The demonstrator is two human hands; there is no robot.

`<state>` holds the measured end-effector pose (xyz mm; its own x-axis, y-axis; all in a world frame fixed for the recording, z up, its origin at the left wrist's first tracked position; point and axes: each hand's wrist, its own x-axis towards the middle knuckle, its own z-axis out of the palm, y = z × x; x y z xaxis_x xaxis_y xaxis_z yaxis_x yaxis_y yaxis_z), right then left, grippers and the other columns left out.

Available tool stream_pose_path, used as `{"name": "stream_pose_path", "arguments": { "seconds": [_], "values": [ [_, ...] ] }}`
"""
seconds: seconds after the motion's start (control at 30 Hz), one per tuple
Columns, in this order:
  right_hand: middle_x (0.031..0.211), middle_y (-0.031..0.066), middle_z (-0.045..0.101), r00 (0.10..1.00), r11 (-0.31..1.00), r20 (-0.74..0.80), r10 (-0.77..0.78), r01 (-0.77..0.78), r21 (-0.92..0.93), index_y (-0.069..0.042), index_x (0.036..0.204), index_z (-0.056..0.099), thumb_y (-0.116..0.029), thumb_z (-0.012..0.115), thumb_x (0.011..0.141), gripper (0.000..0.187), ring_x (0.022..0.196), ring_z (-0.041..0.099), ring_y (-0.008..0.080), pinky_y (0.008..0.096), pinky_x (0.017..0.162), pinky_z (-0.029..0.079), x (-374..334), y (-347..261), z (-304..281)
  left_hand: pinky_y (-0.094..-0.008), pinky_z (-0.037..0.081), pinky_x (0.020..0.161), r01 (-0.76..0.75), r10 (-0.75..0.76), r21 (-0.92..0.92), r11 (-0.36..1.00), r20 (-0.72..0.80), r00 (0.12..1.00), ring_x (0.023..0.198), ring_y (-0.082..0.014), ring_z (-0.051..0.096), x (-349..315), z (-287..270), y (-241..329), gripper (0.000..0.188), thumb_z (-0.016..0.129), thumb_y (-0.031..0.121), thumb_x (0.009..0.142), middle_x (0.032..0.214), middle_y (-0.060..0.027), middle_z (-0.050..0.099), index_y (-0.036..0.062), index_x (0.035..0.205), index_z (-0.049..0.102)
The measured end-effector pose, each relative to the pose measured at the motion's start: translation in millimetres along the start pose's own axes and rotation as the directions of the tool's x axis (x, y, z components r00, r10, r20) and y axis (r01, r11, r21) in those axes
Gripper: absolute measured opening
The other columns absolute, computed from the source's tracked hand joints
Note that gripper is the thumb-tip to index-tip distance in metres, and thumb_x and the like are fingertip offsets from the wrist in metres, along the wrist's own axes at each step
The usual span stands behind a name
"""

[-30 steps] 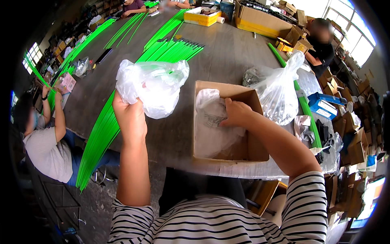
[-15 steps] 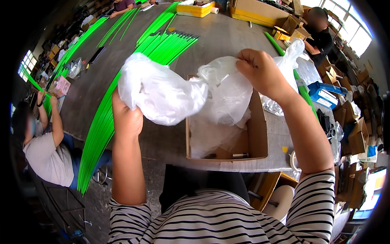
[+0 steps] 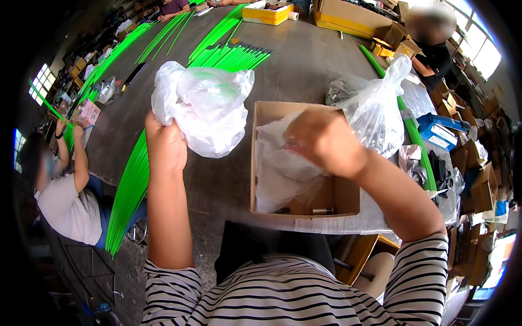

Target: The person unpacks small metal fittings from a cardboard box and plastic bags. They then pick up long green poles and attach the metal fittings to the ends of the poles by hand.

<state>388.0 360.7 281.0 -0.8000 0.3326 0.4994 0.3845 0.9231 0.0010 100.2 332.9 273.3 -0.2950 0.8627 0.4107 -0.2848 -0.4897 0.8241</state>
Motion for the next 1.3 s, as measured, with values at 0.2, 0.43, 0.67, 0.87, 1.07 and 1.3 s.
{"name": "stream_pose_path", "arguments": {
  "seconds": [0.2,0.43,0.67,0.87,1.07,1.3],
  "values": [
    [0.078,0.0086,0.062,0.881,0.914,0.423,0.211,-0.025,-0.405,-0.004,0.103,0.054,-0.011,0.062,0.071,0.033,0.07,0.062,0.0249,0.0351,0.069,0.049,-22.9,-3.4,23.2,-0.0322,0.045,0.086,-0.015,0.015,-0.012,1.0,0.028,1.0,0.1,-0.0184,0.056,-15.5,12.7,5.3,0.033,0.053,-0.005,0.081,0.109,-0.011,0.057,-0.0061,0.113,0.05],
    [0.077,0.0128,0.064,0.661,0.749,0.384,0.645,-0.447,-0.488,-0.003,0.101,0.061,-0.014,0.065,0.07,0.033,0.072,0.063,0.0286,0.0388,0.066,0.05,-7.6,20.7,15.5,-0.0319,0.044,0.088,0.009,-0.009,-0.001,1.0,0.164,0.986,0.102,-0.0166,0.055,-18.8,6.2,-3.1,0.036,0.056,-0.004,0.08,0.111,-0.0091,0.056,-0.0037,0.115,0.05],
    [0.07,0.0183,0.061,0.893,0.893,-0.015,0.449,-0.449,0.001,0.001,0.079,0.061,-0.011,0.065,0.066,0.018,0.065,0.059,0.0355,0.0376,0.058,0.048,43.1,-18.7,-37.8,-0.0367,0.04,0.096,-0.173,0.041,0.238,0.956,0.474,0.88,0.114,-0.0222,0.051,-23.7,54.0,16.6,0.073,0.073,0.012,0.07,0.126,-0.0152,0.049,-0.001,0.132,0.038],
    [0.068,0.0237,0.059,0.936,0.912,-0.271,0.227,-0.106,0.397,0.006,0.076,0.059,-0.008,0.062,0.068,0.017,0.071,0.06,0.0393,0.042,0.067,0.05,84.3,-45.6,-47.8,-0.0305,0.045,0.084,-0.501,0.181,0.552,0.667,0.532,0.827,0.096,-0.0166,0.056,-13.0,46.9,25.9,0.062,0.074,0.006,0.065,0.109,-0.0127,0.058,0.0009,0.121,0.047],
    [0.086,0.017,0.061,0.873,0.888,-0.289,0.392,-0.278,0.365,-0.001,0.093,0.062,-0.006,0.07,0.069,0.026,0.076,0.061,0.0326,0.0374,0.067,0.049,33.6,-26.2,-37.1,-0.0322,0.044,0.088,-0.319,0.344,0.552,0.77,0.061,0.937,0.101,-0.0176,0.055,-6.2,-18.2,32.2,0.042,0.062,0.006,0.08,0.113,-0.0107,0.056,-0.0014,0.118,0.048],
    [0.085,0.0149,0.063,0.73,0.743,0.28,0.624,-0.665,0.076,-0.003,0.089,0.065,-0.01,0.071,0.069,0.022,0.083,0.062,0.0277,0.0339,0.074,0.049,-33.6,7.3,-11.1,-0.0349,0.043,0.092,-0.079,0.154,0.348,0.934,-0.192,0.969,0.107,-0.0207,0.052,-26.4,-76.2,7.1,0.046,0.055,0.004,0.083,0.119,-0.0116,0.051,-0.0007,0.127,0.04]
  ]
}}
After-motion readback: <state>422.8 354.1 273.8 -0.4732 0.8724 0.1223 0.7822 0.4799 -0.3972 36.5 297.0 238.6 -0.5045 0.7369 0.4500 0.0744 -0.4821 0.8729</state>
